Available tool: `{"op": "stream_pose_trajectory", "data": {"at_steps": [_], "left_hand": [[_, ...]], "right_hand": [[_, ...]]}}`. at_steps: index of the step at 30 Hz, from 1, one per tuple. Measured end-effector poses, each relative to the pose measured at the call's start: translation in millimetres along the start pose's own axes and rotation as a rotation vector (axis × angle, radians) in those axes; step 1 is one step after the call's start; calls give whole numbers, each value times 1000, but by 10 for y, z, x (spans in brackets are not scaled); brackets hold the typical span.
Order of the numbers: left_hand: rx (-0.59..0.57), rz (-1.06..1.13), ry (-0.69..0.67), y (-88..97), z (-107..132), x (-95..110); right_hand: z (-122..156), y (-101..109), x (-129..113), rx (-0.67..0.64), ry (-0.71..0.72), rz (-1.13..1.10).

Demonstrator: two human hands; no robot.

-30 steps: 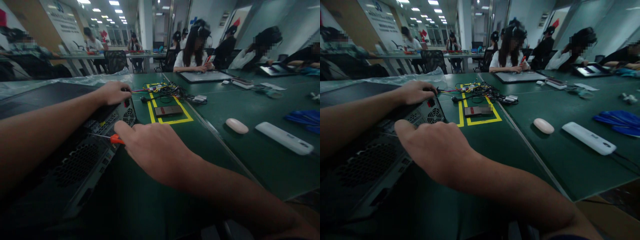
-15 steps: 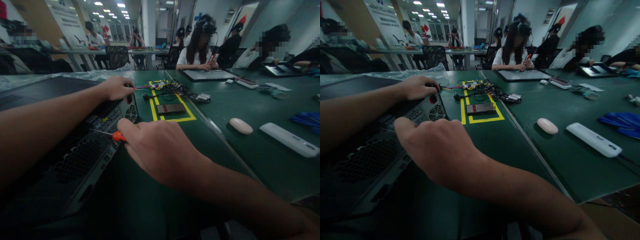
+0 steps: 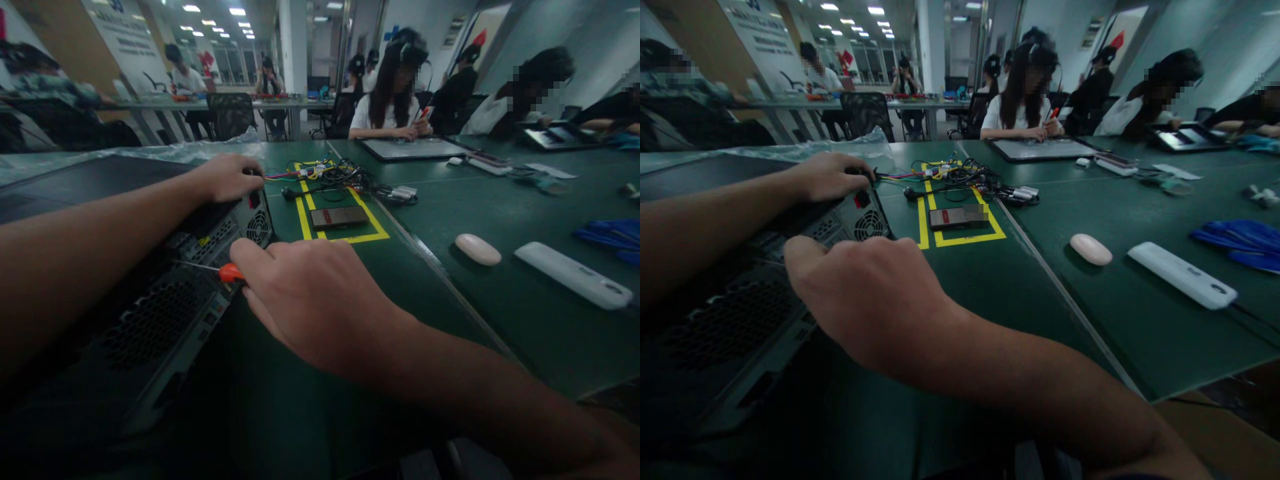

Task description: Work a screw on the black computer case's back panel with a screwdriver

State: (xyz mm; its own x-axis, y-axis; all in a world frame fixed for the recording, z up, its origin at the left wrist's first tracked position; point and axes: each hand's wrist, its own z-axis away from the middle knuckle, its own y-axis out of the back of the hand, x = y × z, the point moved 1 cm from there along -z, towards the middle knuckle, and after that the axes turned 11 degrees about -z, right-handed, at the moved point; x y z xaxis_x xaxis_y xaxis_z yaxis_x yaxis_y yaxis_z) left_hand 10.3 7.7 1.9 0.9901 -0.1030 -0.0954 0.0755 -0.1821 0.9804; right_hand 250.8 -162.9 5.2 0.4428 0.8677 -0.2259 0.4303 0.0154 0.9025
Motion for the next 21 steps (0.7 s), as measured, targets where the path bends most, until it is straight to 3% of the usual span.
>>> {"op": "stream_pose_trajectory", "data": {"at_steps": [21], "left_hand": [[-7, -12, 2, 15, 15, 21]], "right_hand": [[-13, -50, 28, -11, -28, 15]]}}
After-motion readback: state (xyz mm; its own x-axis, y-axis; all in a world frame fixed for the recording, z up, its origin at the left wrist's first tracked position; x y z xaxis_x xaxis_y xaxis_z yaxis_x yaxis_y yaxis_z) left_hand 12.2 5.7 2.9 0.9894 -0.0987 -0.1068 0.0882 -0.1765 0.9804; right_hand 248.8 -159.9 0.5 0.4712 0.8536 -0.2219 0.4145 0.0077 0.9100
